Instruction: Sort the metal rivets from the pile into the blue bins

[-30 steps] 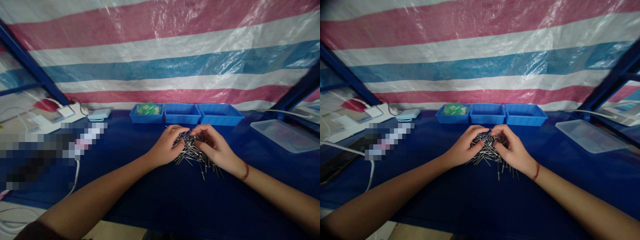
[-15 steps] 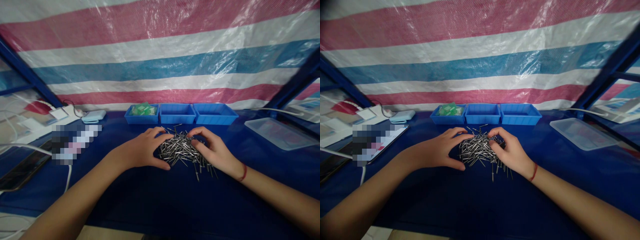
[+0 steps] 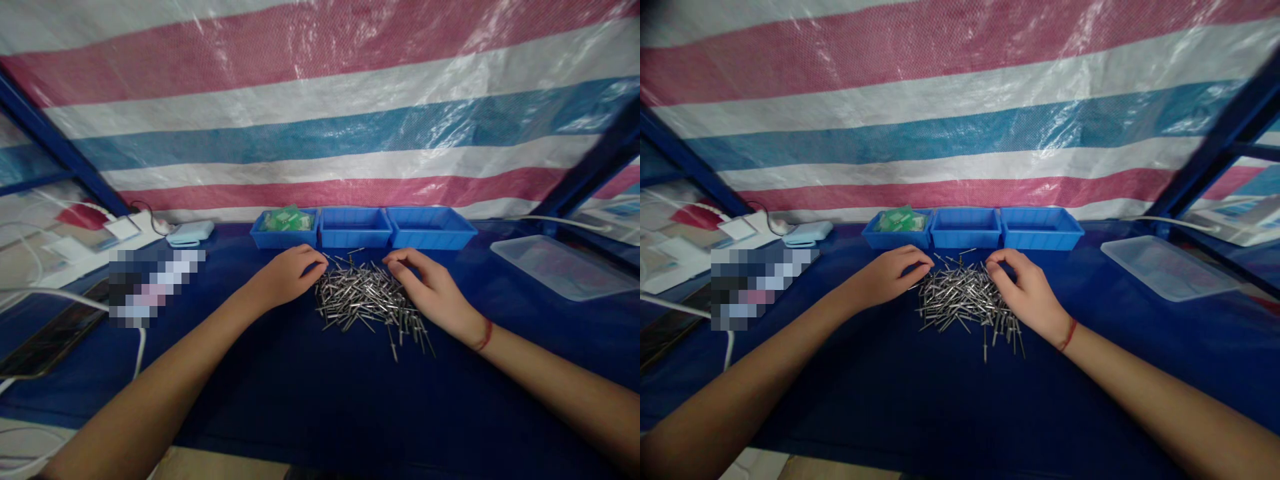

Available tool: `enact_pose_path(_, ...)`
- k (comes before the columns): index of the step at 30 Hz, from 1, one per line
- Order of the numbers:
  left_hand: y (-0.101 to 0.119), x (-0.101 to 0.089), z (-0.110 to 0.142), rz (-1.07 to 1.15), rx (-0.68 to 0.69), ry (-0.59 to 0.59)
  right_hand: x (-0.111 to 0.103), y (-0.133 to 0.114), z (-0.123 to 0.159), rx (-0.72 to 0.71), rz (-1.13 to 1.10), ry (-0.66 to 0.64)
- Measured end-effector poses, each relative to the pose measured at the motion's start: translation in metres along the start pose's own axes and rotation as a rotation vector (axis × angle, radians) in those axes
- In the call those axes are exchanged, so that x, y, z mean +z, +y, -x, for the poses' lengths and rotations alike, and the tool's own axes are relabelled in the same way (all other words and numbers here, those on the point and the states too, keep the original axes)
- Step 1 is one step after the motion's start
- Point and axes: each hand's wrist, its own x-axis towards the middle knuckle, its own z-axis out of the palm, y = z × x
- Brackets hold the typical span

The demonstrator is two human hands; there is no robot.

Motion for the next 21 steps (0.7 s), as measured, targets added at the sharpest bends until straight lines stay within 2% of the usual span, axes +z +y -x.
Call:
enact_pose_path(3, 0.014, -0.015, 0.003, 0.030, -0.016, -0.087, 0.000, 0.000, 0.001, 0.007, 0.000, -0.008)
enact_pose_path(5, 0.024, -0.024, 0.007, 0.112, -0.010, -0.208, 0.000, -0.001, 0.002, 0.010, 0.004, -0.010)
enact_pose_path(8, 0.036, -0.028, 0.012, 0.153, 0.030, -0.333, 0.000, 0.000, 0.002, 0.016, 0.006, -0.013)
enact_pose_path(13, 0.044, -0.020, 0.016, 0.087, 0.050, -0.390, 0.002, 0.001, 0.001, 0.029, -0.003, -0.018)
enact_pose_path(21, 0.067, -0.021, 0.021, -0.168, -0.112, -0.420, 0.002, -0.001, 0.004, -0.012, 0.023, 0.018)
